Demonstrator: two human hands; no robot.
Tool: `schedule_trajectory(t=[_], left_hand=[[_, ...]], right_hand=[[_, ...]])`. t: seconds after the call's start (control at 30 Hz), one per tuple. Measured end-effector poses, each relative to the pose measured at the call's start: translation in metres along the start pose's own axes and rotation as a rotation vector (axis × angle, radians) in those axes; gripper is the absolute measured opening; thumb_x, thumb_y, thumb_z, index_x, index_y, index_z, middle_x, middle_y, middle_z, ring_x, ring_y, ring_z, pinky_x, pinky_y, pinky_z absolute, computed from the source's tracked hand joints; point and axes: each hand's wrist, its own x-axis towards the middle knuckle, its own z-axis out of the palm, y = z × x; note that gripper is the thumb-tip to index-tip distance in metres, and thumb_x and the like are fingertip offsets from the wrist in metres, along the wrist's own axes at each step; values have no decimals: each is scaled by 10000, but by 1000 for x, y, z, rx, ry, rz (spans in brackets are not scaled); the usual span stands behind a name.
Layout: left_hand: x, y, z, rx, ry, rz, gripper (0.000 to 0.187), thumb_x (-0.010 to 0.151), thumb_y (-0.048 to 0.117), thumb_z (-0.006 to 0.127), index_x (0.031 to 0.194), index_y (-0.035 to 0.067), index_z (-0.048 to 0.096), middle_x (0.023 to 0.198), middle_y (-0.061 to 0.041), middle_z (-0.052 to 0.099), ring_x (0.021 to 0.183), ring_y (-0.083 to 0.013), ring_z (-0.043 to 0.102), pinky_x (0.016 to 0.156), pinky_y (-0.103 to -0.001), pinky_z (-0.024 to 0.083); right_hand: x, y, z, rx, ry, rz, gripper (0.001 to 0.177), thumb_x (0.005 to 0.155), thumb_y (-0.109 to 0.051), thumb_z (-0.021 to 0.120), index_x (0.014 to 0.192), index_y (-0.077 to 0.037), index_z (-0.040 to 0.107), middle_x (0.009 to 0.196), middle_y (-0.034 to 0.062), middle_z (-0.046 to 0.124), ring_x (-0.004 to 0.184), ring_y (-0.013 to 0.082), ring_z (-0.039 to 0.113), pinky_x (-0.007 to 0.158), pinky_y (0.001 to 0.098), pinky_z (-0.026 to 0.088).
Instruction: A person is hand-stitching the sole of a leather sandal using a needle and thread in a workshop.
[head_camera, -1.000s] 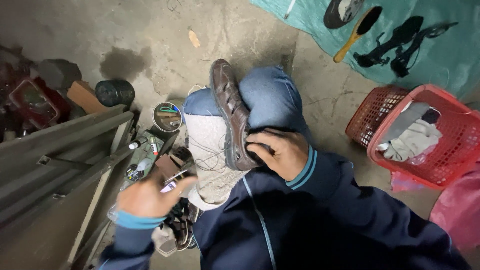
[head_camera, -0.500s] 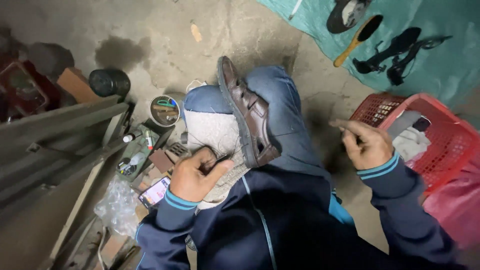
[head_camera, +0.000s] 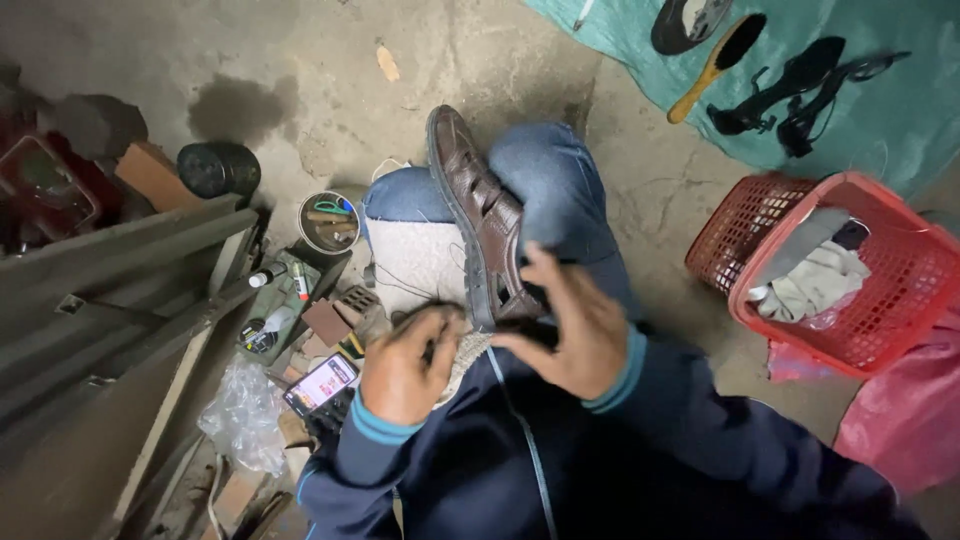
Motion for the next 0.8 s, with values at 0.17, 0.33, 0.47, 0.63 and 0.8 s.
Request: schedule_trajectory(t=[0.17, 0.33, 0.47, 0.63, 0.8], left_hand=[[-22, 7, -14, -336, -84, -133, 104, 874, 155, 721, 771, 156, 713, 476, -52, 565, 406, -245, 564, 450, -340, 513], [-34, 25, 13, -24, 242, 5, 385, 935, 121, 673, 592, 157, 502, 481, -47, 436, 400, -299, 494, 409, -298, 448], [-31, 39, 1, 93, 199, 232, 404, 965, 28, 611, 675, 77, 334, 626, -74, 329, 523, -274, 311, 487, -391, 343], [-29, 11, -15, 294, 137, 171, 455, 1029, 237, 590, 627, 120, 411, 568, -40, 425, 431, -218, 402, 414, -382, 287], [-3, 6, -15, 577, 87, 121, 185, 970, 200, 710, 1104, 72, 715, 1086, -92, 742, 820, -272, 720, 577, -375, 569]], right_hand=[[10, -9, 13, -120, -78, -109, 854, 890, -264, 811, 1565, 44, 387, 1184, 248, 680, 1057, 434, 652, 858, 505, 561], [3, -6, 18, -148, -123, -159, 826, 898, -182, 790, 1570, 52, 370, 1046, 205, 676, 954, 408, 631, 769, 485, 534], [-9, 6, 22, -261, -149, -134, 819, 956, -290, 792, 1556, 31, 335, 1391, 201, 653, 1065, 383, 633, 885, 464, 517], [-11, 11, 19, -267, -134, -121, 792, 964, -363, 770, 1540, 21, 385, 1446, 179, 636, 997, 354, 656, 912, 443, 513], [-18, 14, 6, -297, -109, -179, 647, 976, -382, 751, 1454, -12, 518, 1132, 113, 733, 863, 328, 622, 802, 448, 509]])
